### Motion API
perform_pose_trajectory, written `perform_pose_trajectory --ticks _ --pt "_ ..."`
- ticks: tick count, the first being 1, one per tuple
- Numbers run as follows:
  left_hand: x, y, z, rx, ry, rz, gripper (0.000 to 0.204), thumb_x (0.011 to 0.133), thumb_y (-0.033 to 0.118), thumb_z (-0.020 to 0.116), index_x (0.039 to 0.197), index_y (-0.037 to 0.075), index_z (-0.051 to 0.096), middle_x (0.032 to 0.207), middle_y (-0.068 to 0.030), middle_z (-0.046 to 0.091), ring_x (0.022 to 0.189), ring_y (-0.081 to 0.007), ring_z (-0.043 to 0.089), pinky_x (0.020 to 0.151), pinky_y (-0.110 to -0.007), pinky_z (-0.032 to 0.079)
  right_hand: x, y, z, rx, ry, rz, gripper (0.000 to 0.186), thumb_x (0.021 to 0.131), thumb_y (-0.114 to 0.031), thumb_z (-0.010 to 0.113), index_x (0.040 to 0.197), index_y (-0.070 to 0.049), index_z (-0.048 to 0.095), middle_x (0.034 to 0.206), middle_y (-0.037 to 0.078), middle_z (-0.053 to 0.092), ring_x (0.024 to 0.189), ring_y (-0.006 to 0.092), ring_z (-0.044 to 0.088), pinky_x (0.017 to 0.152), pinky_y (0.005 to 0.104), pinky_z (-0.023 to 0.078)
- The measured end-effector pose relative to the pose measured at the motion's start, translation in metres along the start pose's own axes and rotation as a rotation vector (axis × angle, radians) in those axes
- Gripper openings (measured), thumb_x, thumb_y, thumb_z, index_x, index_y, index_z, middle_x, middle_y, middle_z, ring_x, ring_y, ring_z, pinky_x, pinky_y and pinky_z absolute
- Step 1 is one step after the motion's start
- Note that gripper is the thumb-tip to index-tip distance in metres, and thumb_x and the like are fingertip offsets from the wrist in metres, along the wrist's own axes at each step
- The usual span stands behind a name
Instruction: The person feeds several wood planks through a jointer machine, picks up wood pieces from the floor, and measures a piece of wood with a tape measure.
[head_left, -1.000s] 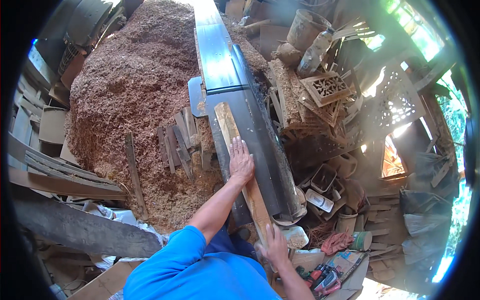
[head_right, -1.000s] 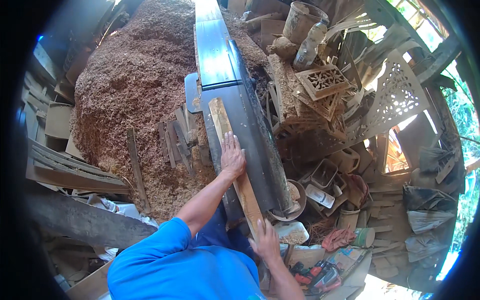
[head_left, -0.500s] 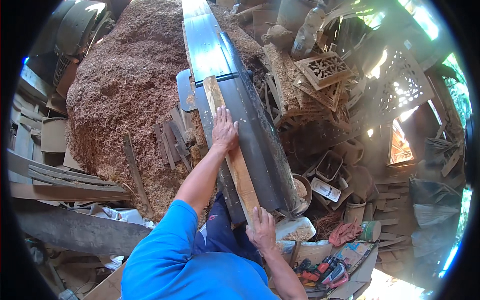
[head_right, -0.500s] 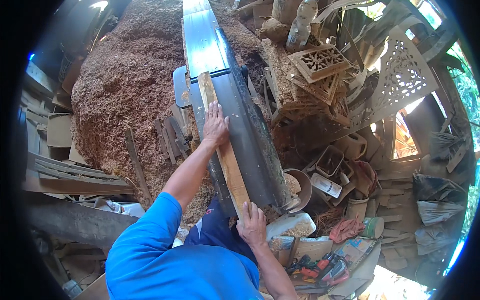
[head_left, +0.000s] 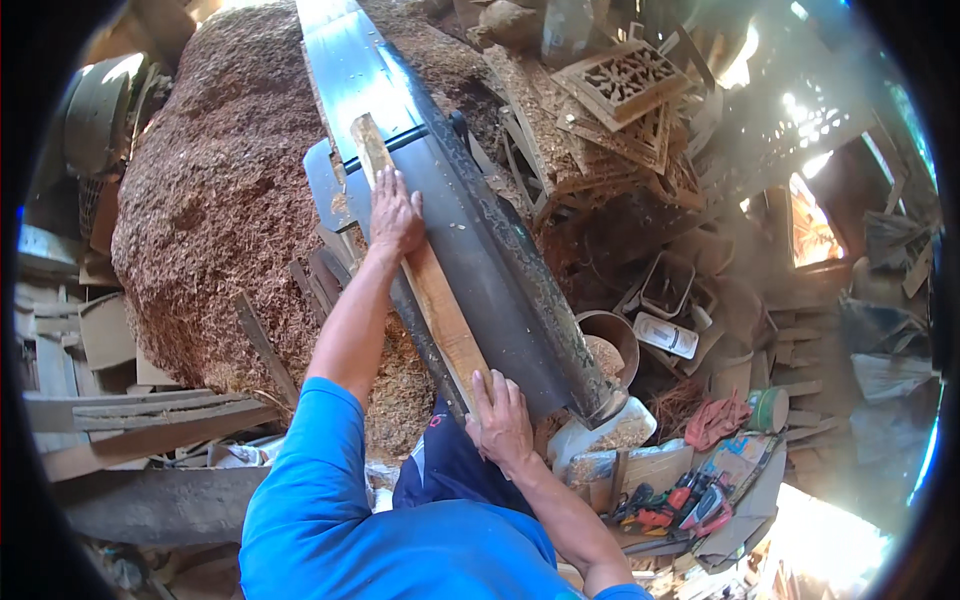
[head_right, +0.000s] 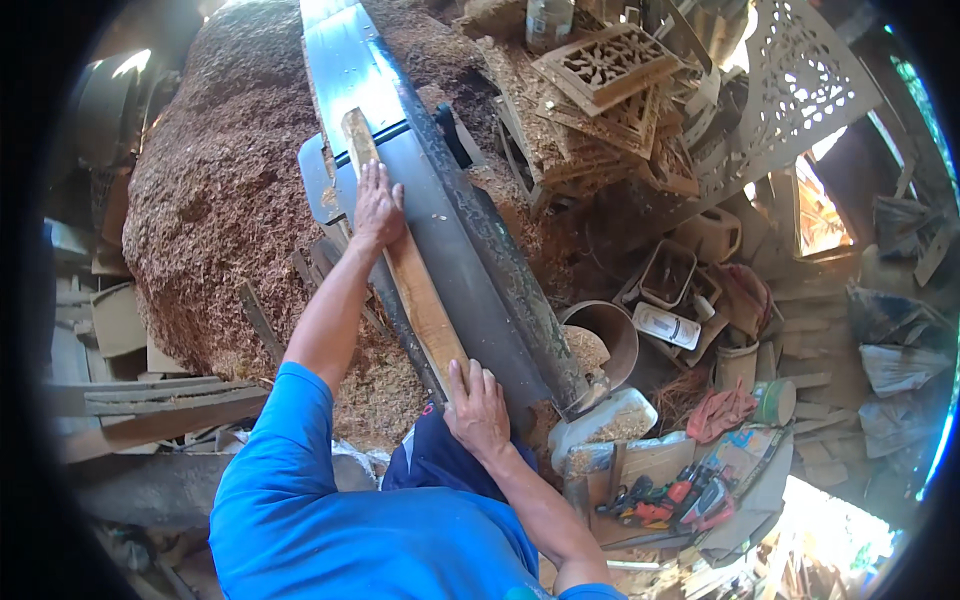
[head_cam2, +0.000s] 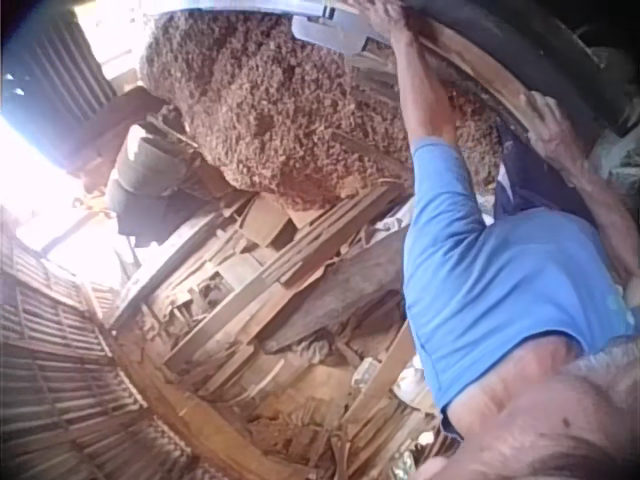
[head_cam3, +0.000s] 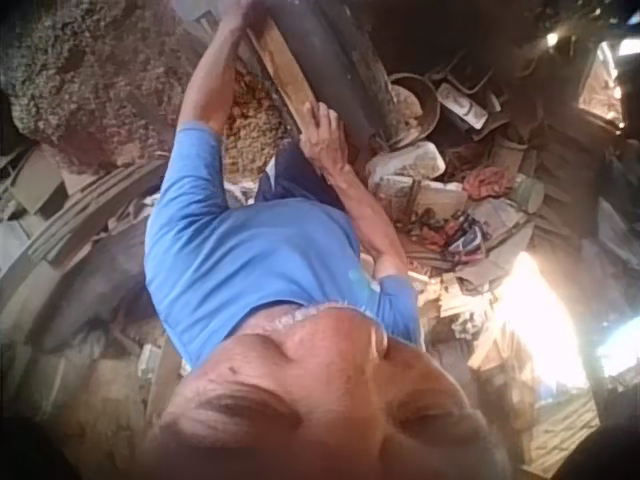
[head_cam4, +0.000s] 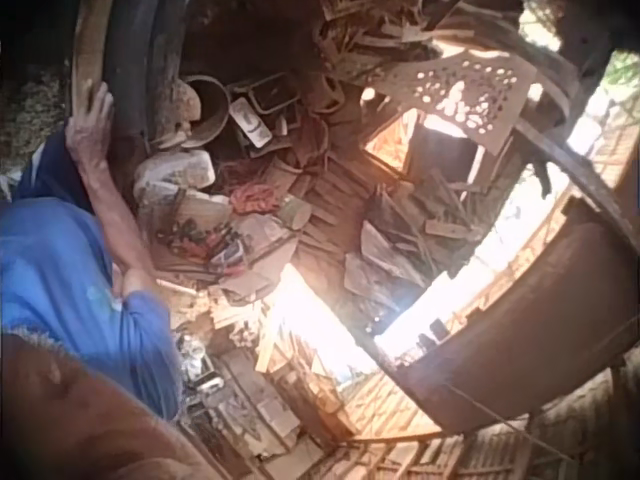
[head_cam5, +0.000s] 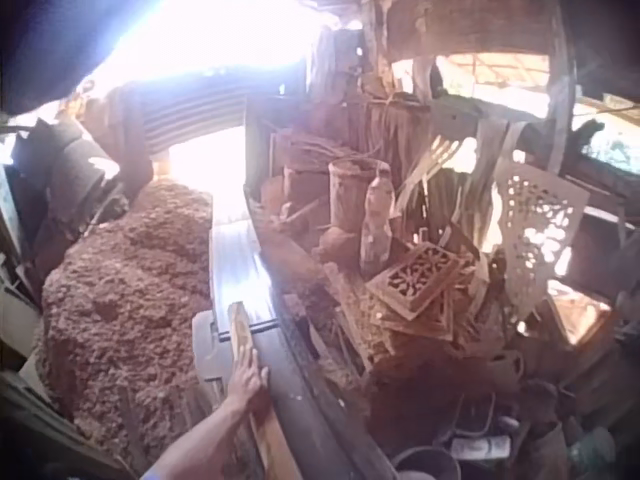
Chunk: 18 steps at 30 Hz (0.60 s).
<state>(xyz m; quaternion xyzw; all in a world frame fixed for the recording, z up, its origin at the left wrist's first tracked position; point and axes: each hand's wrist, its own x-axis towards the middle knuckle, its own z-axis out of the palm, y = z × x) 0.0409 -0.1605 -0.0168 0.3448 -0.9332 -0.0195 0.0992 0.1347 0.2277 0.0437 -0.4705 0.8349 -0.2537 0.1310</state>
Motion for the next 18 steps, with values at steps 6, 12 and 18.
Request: perform_pose_trajectory --ticks 6,12,18 --pt "0.040 -0.023 0.003 -0.027 0.044 0.034 0.063 0.104 0.033 0.041 0.149 -0.011 0.033 0.159 -0.0286 0.028 0.151 -0.0374 0.021 0.125 -0.042 0.015 0.042 -0.005 0.007 0.013 0.017 0.014 0.069 0.079 -0.018 0.069 0.143 0.001 0.049 0.136 0.029 0.050 0.118 0.0394 0.052 0.096 0.0465 0.048" --pt "0.069 -0.040 0.007 0.000 0.069 0.078 0.063 0.104 0.033 0.042 0.147 -0.013 0.036 0.156 -0.0315 0.030 0.150 -0.0394 0.024 0.125 -0.043 0.015 0.071 -0.010 0.010 -0.015 0.045 0.018 0.068 0.079 -0.017 0.069 0.142 0.000 0.051 0.138 0.029 0.049 0.117 0.0372 0.052 0.095 0.0450 0.049" --pt "0.101 -0.057 0.014 -0.027 0.040 0.056 0.062 0.104 0.032 0.042 0.147 -0.012 0.037 0.156 -0.0312 0.031 0.150 -0.0399 0.024 0.124 -0.044 0.016 0.073 -0.014 0.005 -0.005 0.010 0.040 0.072 0.080 -0.026 0.074 0.144 -0.003 0.051 0.142 0.024 0.048 0.117 0.0340 0.053 0.095 0.0429 0.048"
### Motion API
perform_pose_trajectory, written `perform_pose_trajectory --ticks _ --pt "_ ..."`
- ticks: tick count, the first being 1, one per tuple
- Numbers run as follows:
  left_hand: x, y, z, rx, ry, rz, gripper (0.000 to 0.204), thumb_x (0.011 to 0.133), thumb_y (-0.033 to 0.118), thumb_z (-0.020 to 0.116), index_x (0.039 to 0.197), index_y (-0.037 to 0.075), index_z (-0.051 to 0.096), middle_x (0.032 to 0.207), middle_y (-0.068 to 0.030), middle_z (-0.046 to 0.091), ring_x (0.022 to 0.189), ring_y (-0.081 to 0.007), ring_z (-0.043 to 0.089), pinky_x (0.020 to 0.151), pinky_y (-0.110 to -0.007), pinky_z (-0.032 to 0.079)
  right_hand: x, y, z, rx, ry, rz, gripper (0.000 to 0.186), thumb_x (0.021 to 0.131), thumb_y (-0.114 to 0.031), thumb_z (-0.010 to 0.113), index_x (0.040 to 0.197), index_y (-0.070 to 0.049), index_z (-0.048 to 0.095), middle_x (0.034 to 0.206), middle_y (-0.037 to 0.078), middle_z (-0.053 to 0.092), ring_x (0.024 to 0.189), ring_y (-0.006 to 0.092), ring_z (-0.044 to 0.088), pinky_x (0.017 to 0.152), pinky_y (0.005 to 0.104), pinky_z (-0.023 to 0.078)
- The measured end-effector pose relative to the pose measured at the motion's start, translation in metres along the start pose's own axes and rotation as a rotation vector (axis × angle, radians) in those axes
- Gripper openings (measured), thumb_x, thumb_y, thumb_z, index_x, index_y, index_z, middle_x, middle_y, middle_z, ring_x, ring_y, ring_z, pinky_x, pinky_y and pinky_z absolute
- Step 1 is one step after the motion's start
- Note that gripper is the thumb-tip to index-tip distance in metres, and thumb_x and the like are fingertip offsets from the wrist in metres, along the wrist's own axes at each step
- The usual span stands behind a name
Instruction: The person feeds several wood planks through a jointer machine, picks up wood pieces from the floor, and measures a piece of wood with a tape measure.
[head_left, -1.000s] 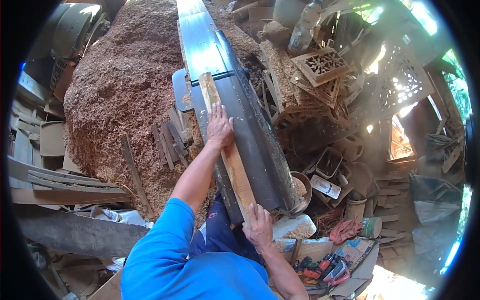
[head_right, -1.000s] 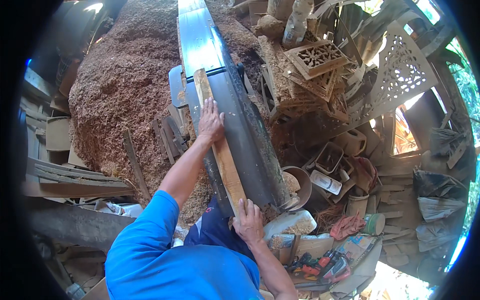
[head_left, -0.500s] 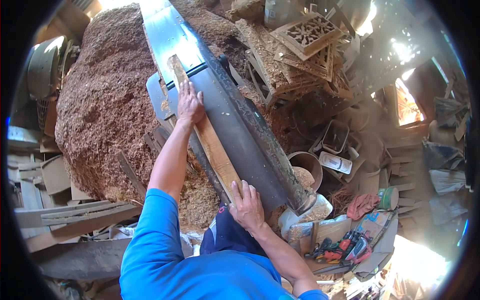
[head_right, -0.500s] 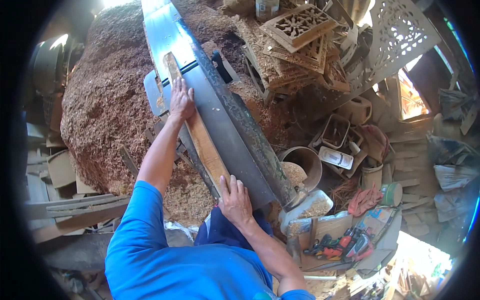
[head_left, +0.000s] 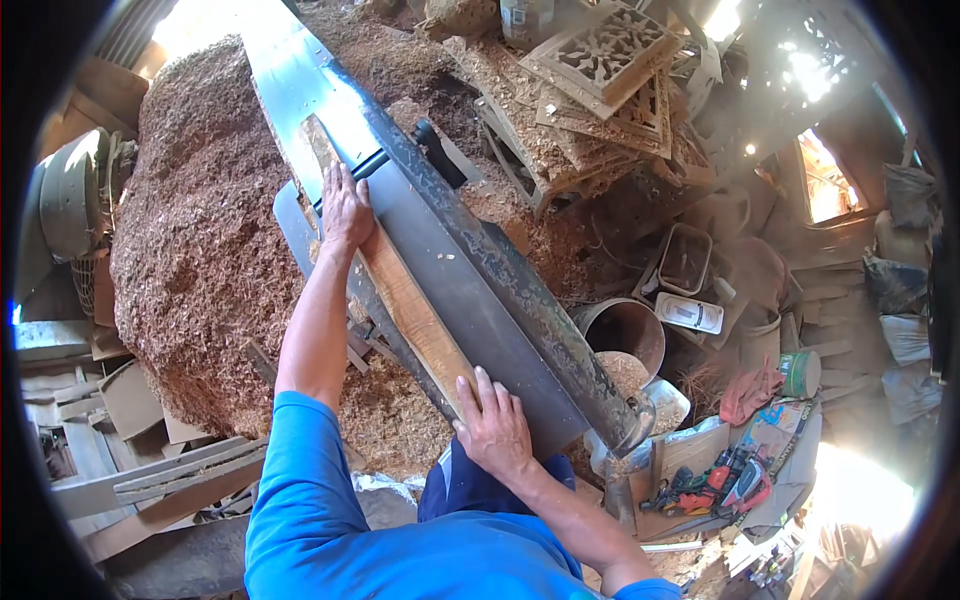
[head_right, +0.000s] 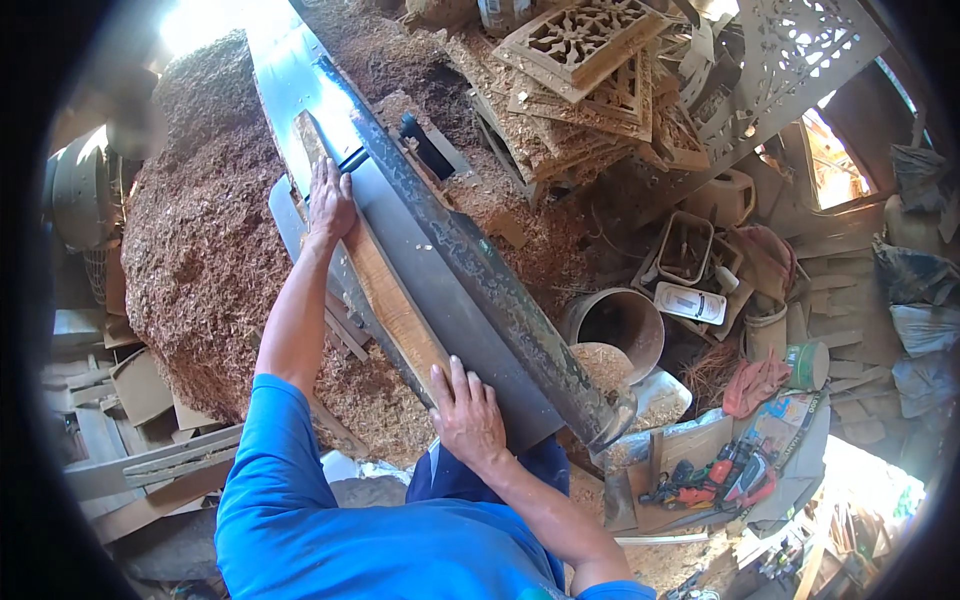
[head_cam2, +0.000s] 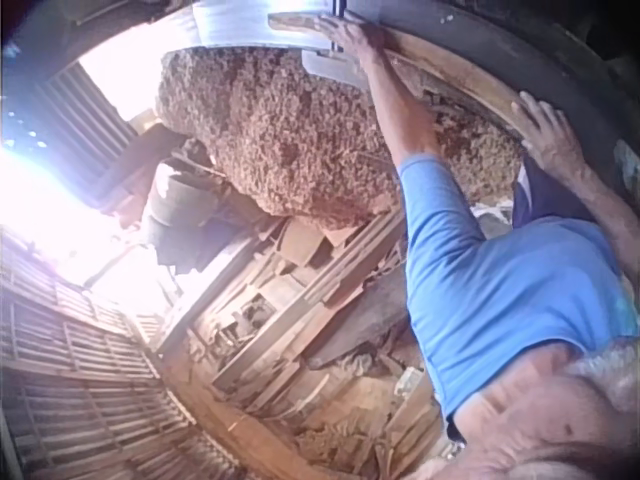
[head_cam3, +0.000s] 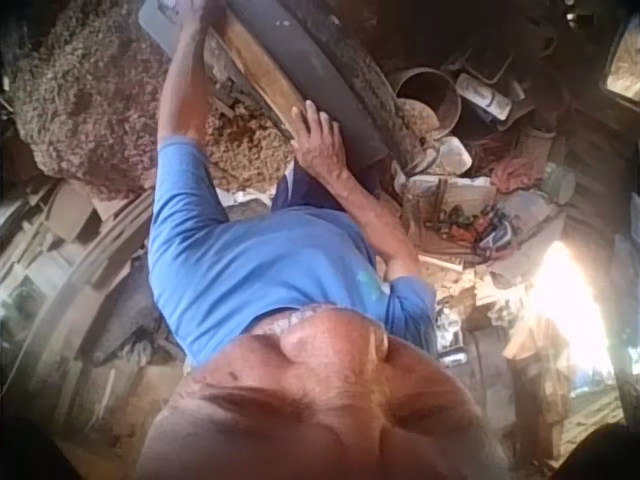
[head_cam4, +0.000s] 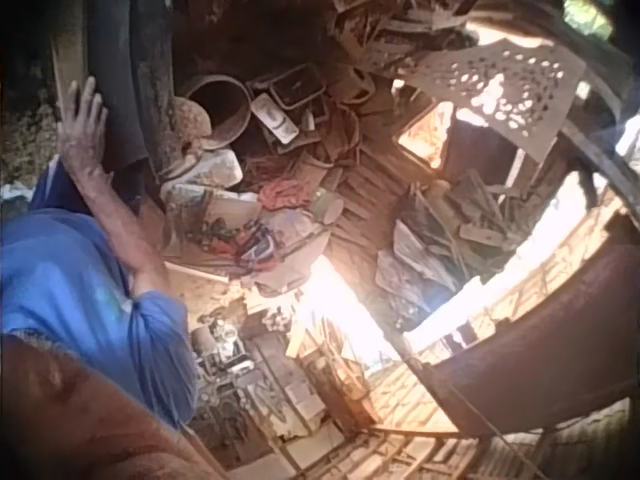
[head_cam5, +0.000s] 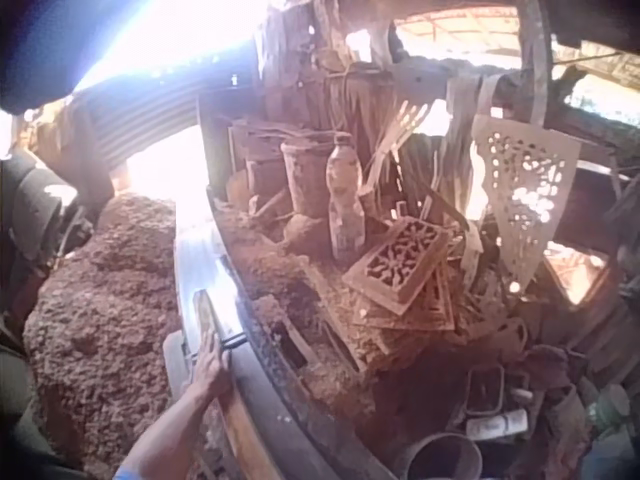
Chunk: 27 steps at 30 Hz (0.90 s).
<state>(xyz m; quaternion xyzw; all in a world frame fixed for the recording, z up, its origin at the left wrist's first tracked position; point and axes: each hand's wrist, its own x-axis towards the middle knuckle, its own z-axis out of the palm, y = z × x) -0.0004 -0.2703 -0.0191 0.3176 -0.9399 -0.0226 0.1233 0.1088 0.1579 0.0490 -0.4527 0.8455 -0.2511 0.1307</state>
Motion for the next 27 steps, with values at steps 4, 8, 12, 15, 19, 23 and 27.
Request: perform_pose_trajectory --ticks 4,8,12,15,19,23,27 --pt "0.025 -0.017 0.007 0.008 0.012 0.009 0.061 0.104 0.032 0.042 0.146 -0.012 0.037 0.156 -0.0311 0.031 0.149 -0.0395 0.025 0.124 -0.043 0.017 -0.020 0.000 -0.003 0.020 -0.034 0.069 0.076 0.078 -0.032 0.077 0.144 -0.006 0.050 0.144 0.021 0.048 0.122 0.0329 0.052 0.096 0.0440 0.046" --pt "0.045 -0.028 0.011 0.003 0.015 0.016 0.061 0.103 0.032 0.042 0.147 -0.012 0.037 0.156 -0.0309 0.031 0.149 -0.0395 0.025 0.124 -0.044 0.018 -0.019 0.005 -0.002 0.023 -0.034 0.077 0.076 0.079 -0.032 0.077 0.145 -0.008 0.050 0.142 0.020 0.050 0.122 0.0322 0.052 0.095 0.0435 0.047" --pt "0.063 -0.043 0.016 -0.001 0.019 0.020 0.061 0.103 0.031 0.042 0.147 -0.011 0.037 0.157 -0.0302 0.031 0.150 -0.0393 0.025 0.124 -0.044 0.017 -0.002 0.004 0.010 0.039 -0.015 0.033 0.073 0.079 -0.035 0.076 0.142 -0.006 0.053 0.142 0.022 0.049 0.121 0.0349 0.053 0.097 0.0453 0.045" --pt "0.079 -0.050 0.017 0.001 0.003 0.025 0.061 0.103 0.030 0.042 0.148 -0.010 0.035 0.157 -0.0298 0.030 0.150 -0.0389 0.024 0.124 -0.044 0.017 0.013 0.000 0.018 0.064 -0.005 0.023 0.074 0.079 -0.034 0.076 0.143 -0.006 0.052 0.142 0.022 0.050 0.122 0.0348 0.053 0.097 0.0451 0.045" --pt "0.098 -0.067 0.021 0.007 0.006 0.052 0.061 0.103 0.029 0.042 0.148 -0.010 0.035 0.157 -0.0298 0.030 0.150 -0.0389 0.024 0.124 -0.043 0.017 0.033 -0.007 0.025 0.095 -0.006 0.015 0.073 0.079 -0.033 0.076 0.142 -0.006 0.053 0.142 0.023 0.050 0.122 0.0344 0.053 0.097 0.0448 0.045" --pt "0.120 -0.079 0.027 0.015 0.015 0.073 0.060 0.103 0.028 0.042 0.148 -0.011 0.036 0.156 -0.0303 0.032 0.149 -0.0394 0.025 0.124 -0.043 0.018 0.056 -0.010 0.029 0.147 0.029 0.017 0.071 0.078 -0.032 0.077 0.141 -0.005 0.055 0.141 0.023 0.051 0.122 0.0341 0.053 0.097 0.0448 0.045" --pt "0.142 -0.094 0.033 0.015 0.028 0.077 0.059 0.102 0.027 0.043 0.147 -0.011 0.037 0.155 -0.0308 0.034 0.148 -0.0400 0.028 0.124 -0.043 0.018 0.078 -0.011 0.034 0.154 0.045 0.020 0.071 0.078 -0.032 0.077 0.140 -0.005 0.055 0.141 0.023 0.051 0.123 0.0343 0.052 0.096 0.0449 0.045"
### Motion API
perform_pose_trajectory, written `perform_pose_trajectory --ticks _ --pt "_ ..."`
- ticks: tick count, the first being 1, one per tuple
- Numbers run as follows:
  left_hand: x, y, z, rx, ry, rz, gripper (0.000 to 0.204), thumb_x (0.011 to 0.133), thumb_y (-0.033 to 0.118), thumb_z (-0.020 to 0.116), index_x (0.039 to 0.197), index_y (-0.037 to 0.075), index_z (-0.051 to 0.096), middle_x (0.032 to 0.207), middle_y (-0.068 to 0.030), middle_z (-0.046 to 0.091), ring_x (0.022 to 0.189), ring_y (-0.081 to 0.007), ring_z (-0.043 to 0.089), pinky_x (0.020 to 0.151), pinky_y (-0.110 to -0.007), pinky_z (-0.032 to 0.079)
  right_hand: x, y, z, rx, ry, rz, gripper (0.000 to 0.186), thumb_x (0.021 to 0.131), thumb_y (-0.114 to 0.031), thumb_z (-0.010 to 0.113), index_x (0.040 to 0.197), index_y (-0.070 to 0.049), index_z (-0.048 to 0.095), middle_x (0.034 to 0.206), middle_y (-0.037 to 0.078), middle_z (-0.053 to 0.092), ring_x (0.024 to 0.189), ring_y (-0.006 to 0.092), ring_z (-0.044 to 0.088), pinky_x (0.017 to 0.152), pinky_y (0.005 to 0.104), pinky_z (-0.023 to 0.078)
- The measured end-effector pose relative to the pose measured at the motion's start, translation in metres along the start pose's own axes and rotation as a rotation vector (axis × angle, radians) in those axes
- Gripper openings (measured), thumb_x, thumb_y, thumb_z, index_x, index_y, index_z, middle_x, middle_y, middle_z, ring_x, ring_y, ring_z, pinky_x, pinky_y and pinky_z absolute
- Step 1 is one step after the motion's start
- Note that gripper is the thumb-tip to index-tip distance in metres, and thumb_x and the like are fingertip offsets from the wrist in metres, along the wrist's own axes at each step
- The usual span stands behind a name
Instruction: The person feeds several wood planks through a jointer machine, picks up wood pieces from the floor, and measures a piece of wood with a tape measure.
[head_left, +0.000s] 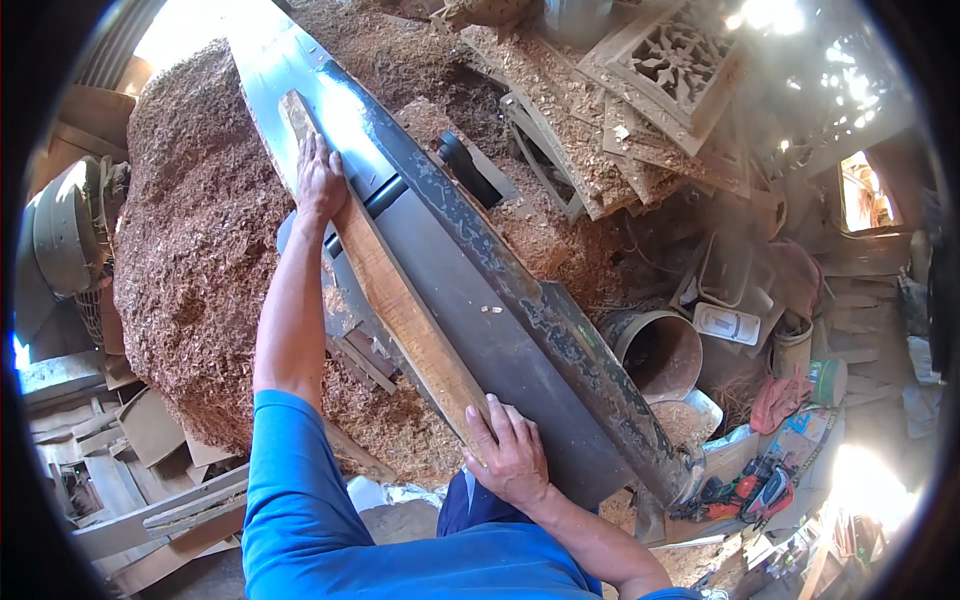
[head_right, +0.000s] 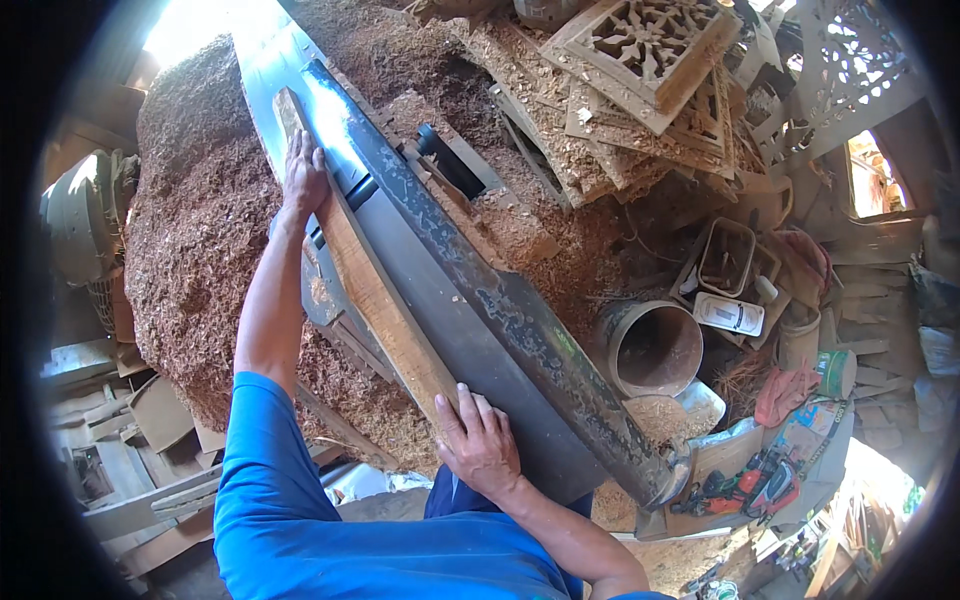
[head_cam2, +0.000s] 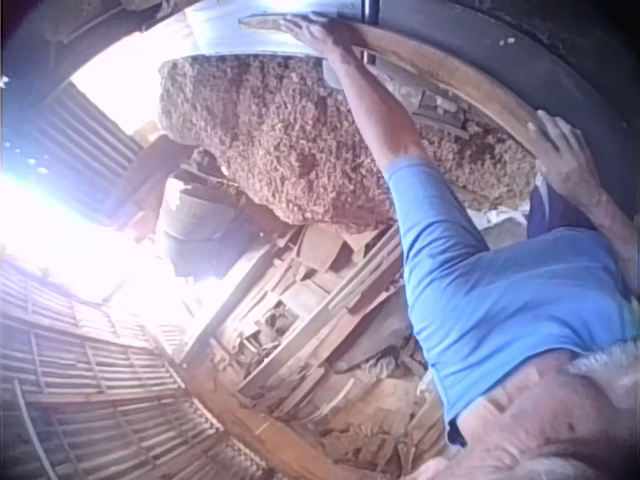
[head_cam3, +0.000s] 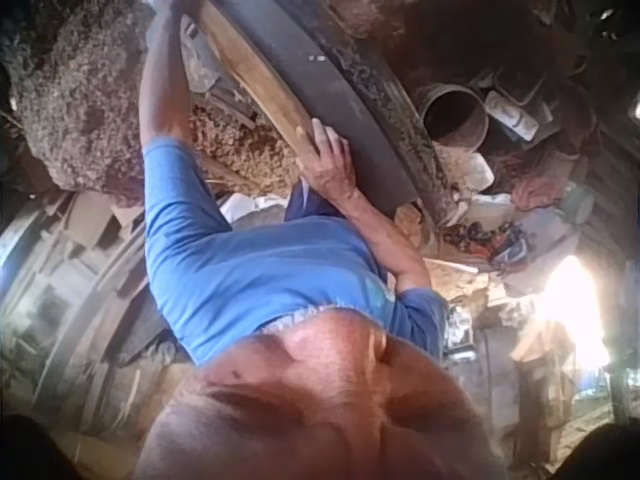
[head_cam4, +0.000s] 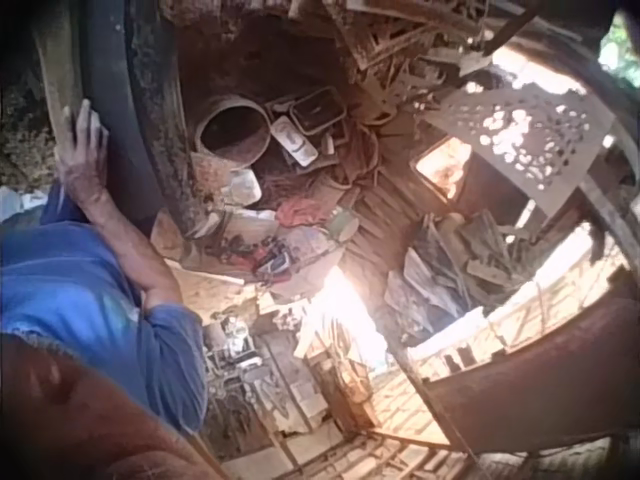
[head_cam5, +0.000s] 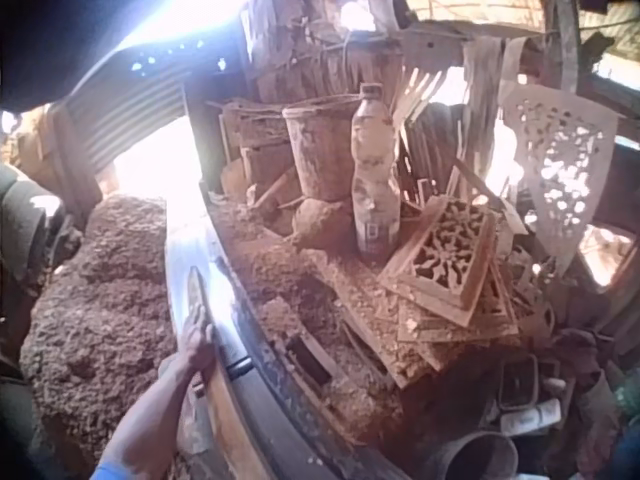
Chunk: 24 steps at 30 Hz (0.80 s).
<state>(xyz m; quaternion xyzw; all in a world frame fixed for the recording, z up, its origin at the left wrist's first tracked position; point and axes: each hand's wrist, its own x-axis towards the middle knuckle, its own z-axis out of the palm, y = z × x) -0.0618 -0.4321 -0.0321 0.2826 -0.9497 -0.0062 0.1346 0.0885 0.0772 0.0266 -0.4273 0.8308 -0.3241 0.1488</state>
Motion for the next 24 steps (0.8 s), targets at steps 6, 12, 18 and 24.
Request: perform_pose_trajectory --ticks 6,12,18,24 --pt "0.035 -0.026 0.008 0.030 0.022 0.010 0.058 0.102 0.027 0.044 0.146 -0.011 0.039 0.154 -0.0310 0.036 0.147 -0.0411 0.030 0.124 -0.044 0.020 0.039 0.001 0.007 -0.048 0.029 -0.023 0.070 0.080 -0.035 0.076 0.141 -0.006 0.055 0.141 0.023 0.051 0.122 0.0344 0.052 0.097 0.0448 0.045" --pt "0.066 -0.058 0.018 0.022 0.052 0.016 0.058 0.102 0.028 0.046 0.147 -0.007 0.040 0.154 -0.0289 0.036 0.147 -0.0395 0.030 0.123 -0.043 0.021 0.070 0.002 0.015 -0.048 0.046 -0.050 0.074 0.085 -0.041 0.073 0.148 -0.011 0.048 0.135 0.018 0.048 0.121 0.0330 0.049 0.094 0.0443 0.045" --pt "0.090 -0.068 0.020 0.012 0.034 -0.007 0.059 0.102 0.030 0.044 0.147 -0.007 0.040 0.154 -0.0283 0.037 0.148 -0.0386 0.030 0.123 -0.043 0.022 0.085 0.000 0.014 -0.065 0.022 -0.012 0.074 0.086 -0.045 0.071 0.147 -0.011 0.049 0.132 0.017 0.045 0.118 0.0331 0.047 0.091 0.0444 0.045" --pt "0.113 -0.086 0.023 -0.003 0.021 -0.011 0.059 0.102 0.030 0.044 0.148 -0.006 0.040 0.156 -0.0274 0.036 0.148 -0.0377 0.029 0.123 -0.042 0.021 0.106 -0.004 0.022 -0.076 0.016 -0.002 0.076 0.083 -0.041 0.075 0.146 -0.008 0.048 0.130 0.020 0.045 0.115 0.0364 0.049 0.091 0.0473 0.045"
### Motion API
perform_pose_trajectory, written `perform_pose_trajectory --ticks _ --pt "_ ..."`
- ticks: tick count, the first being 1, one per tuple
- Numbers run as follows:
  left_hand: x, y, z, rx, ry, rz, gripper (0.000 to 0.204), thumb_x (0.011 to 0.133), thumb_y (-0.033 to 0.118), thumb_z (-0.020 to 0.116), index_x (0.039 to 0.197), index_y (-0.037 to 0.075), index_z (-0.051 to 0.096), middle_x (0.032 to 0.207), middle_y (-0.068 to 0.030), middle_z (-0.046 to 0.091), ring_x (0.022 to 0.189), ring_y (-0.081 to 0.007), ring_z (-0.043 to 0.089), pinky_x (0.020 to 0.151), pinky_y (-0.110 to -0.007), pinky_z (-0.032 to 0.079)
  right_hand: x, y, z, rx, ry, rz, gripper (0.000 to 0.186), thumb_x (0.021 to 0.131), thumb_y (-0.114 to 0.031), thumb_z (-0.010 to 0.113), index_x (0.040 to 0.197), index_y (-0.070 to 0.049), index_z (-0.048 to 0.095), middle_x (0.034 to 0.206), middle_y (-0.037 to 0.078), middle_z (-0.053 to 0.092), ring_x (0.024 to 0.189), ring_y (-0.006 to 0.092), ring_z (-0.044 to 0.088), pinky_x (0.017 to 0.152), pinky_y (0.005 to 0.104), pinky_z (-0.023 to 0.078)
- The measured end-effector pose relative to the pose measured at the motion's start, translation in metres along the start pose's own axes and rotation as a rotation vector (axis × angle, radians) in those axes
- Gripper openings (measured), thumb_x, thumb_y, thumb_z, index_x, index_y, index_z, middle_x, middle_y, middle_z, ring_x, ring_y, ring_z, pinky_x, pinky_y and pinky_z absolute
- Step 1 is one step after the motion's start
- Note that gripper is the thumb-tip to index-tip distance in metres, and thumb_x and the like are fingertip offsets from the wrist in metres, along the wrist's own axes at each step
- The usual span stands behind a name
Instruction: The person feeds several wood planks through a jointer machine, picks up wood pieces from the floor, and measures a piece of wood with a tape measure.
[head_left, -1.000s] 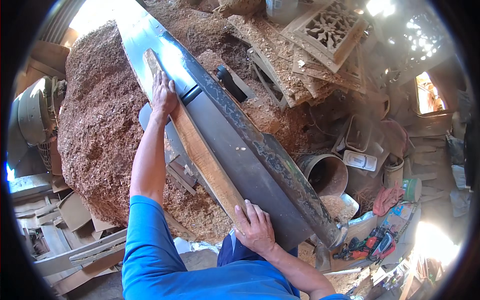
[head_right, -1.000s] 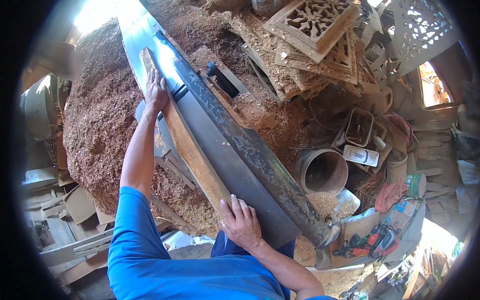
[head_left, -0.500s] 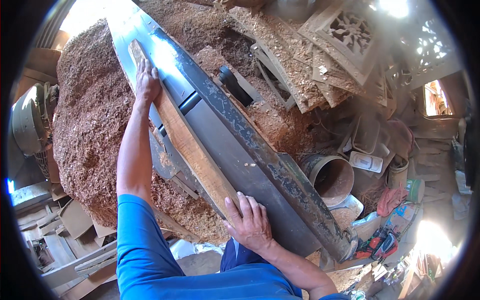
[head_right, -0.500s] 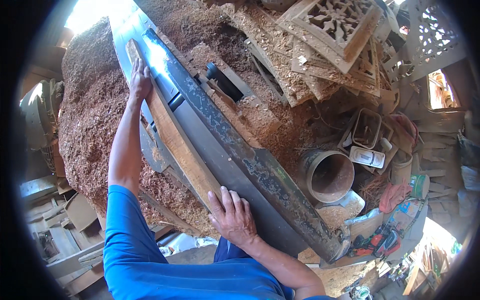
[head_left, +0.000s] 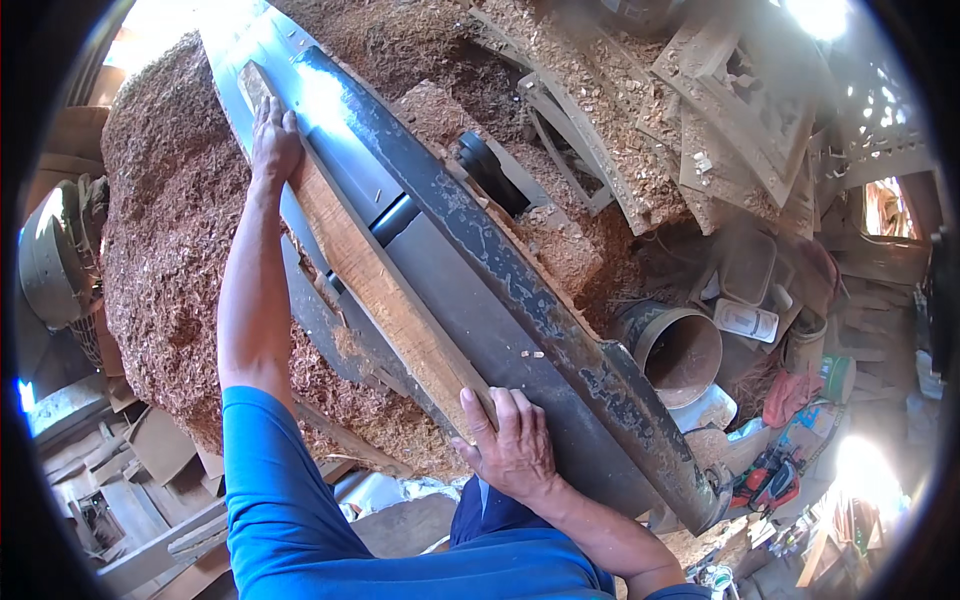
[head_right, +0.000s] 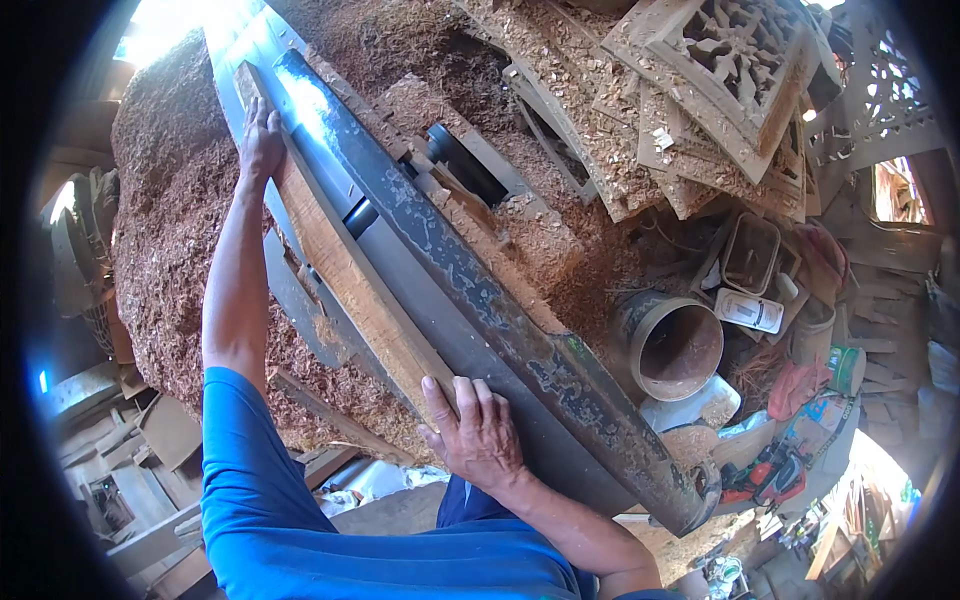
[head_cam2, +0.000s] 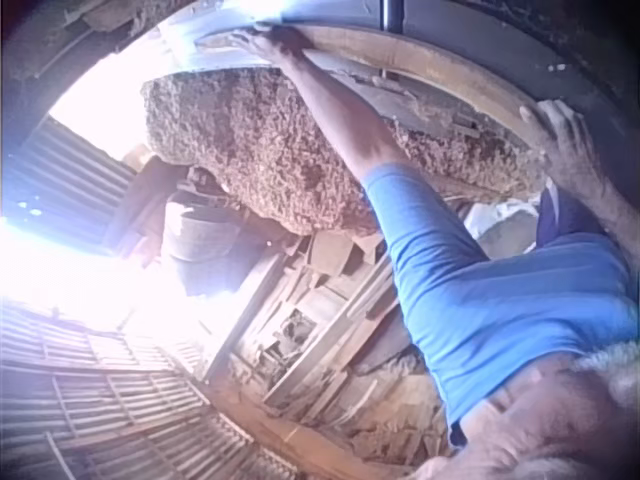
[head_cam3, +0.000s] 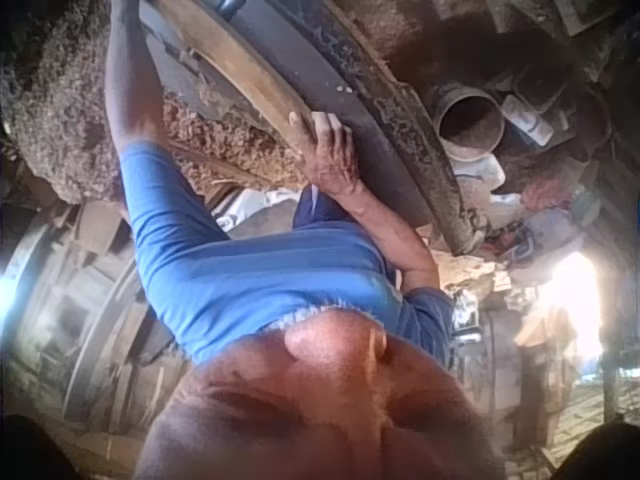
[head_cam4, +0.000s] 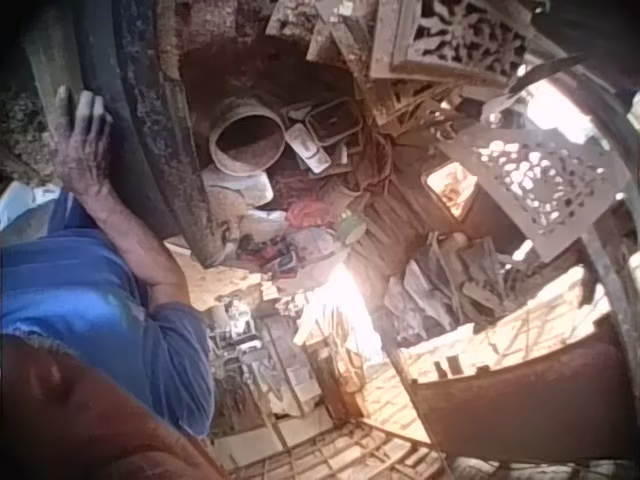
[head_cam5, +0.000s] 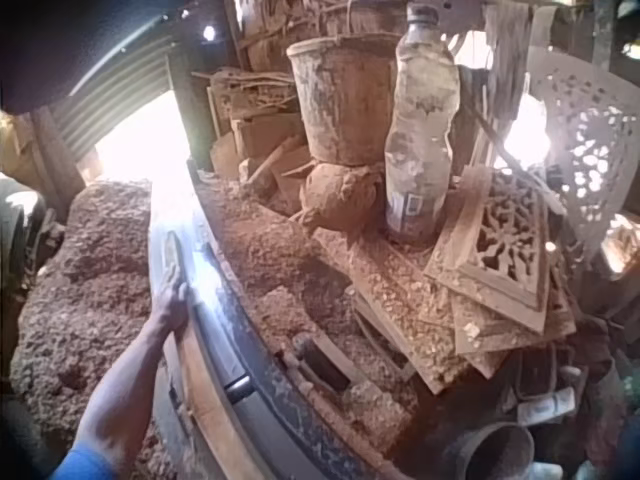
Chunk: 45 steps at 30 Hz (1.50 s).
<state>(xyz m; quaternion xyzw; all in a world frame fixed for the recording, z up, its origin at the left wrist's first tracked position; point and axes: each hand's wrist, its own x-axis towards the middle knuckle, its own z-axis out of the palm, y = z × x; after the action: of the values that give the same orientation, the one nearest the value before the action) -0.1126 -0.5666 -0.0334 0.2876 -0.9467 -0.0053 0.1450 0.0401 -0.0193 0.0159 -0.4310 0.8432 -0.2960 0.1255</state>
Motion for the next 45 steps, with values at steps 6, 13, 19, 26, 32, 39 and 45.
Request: perform_pose_trajectory --ticks 6,13,19,26,32,39,45 --pt "0.021 -0.011 0.005 0.018 -0.020 -0.023 0.059 0.103 0.032 0.042 0.149 -0.005 0.040 0.158 -0.0255 0.033 0.150 -0.0346 0.026 0.124 -0.040 0.019 0.027 -0.007 0.004 -0.014 0.004 0.009 0.079 0.081 -0.040 0.077 0.146 -0.006 0.047 0.129 0.021 0.047 0.114 0.0347 0.050 0.090 0.0453 0.046" --pt "0.036 -0.017 0.006 0.028 -0.023 -0.071 0.058 0.104 0.033 0.040 0.146 -0.007 0.042 0.155 -0.0273 0.036 0.147 -0.0384 0.032 0.123 -0.041 0.023 0.051 -0.014 0.008 -0.110 0.029 -0.006 0.083 0.076 -0.030 0.076 0.148 -0.004 0.045 0.121 0.021 0.054 0.102 0.0326 0.056 0.081 0.0416 0.051" --pt "0.010 -0.004 0.005 0.143 -0.062 -0.036 0.058 0.105 0.033 0.032 0.148 -0.006 0.038 0.156 -0.0289 0.034 0.148 -0.0400 0.030 0.122 -0.049 0.021 0.021 -0.011 -0.002 -0.135 0.059 -0.012 0.073 0.080 -0.027 0.068 0.146 -0.003 0.049 0.120 0.025 0.056 0.104 0.0334 0.057 0.085 0.0424 0.050" --pt "-0.063 0.063 -0.023 0.222 -0.118 -0.118 0.062 0.106 0.035 0.027 0.154 -0.004 0.030 0.161 -0.0205 0.030 0.152 -0.0319 0.023 0.125 -0.050 0.011 -0.055 -0.001 -0.025 -0.109 0.037 0.019 0.073 0.074 -0.029 0.078 0.138 -0.004 0.055 0.121 0.021 0.056 0.109 0.0353 0.056 0.092 0.0462 0.048" --pt "-0.136 0.119 -0.049 0.242 -0.139 -0.143 0.061 0.105 0.034 0.027 0.153 -0.003 0.032 0.162 -0.0188 0.029 0.153 -0.0305 0.022 0.125 -0.051 0.008 -0.134 0.011 -0.042 -0.143 0.016 0.030 0.074 0.074 -0.031 0.078 0.140 -0.005 0.055 0.123 0.020 0.055 0.111 0.0344 0.055 0.095 0.0444 0.048" --pt "-0.222 0.181 -0.072 0.206 -0.128 -0.156 0.060 0.104 0.032 0.031 0.152 -0.003 0.035 0.161 -0.0194 0.031 0.153 -0.0309 0.022 0.125 -0.051 0.004 -0.232 0.025 -0.063 -0.151 -0.010 0.044 0.074 0.073 -0.031 0.078 0.139 -0.005 0.056 0.124 0.021 0.055 0.112 0.0355 0.055 0.095 0.0456 0.048" --pt "-0.282 0.221 -0.088 0.171 -0.108 -0.133 0.061 0.103 0.031 0.033 0.151 -0.006 0.034 0.161 -0.0214 0.029 0.152 -0.0324 0.022 0.125 -0.051 0.003 -0.299 0.038 -0.074 -0.149 0.010 0.031 0.074 0.072 -0.029 0.078 0.138 -0.004 0.056 0.123 0.022 0.055 0.110 0.0367 0.056 0.095 0.0465 0.048"
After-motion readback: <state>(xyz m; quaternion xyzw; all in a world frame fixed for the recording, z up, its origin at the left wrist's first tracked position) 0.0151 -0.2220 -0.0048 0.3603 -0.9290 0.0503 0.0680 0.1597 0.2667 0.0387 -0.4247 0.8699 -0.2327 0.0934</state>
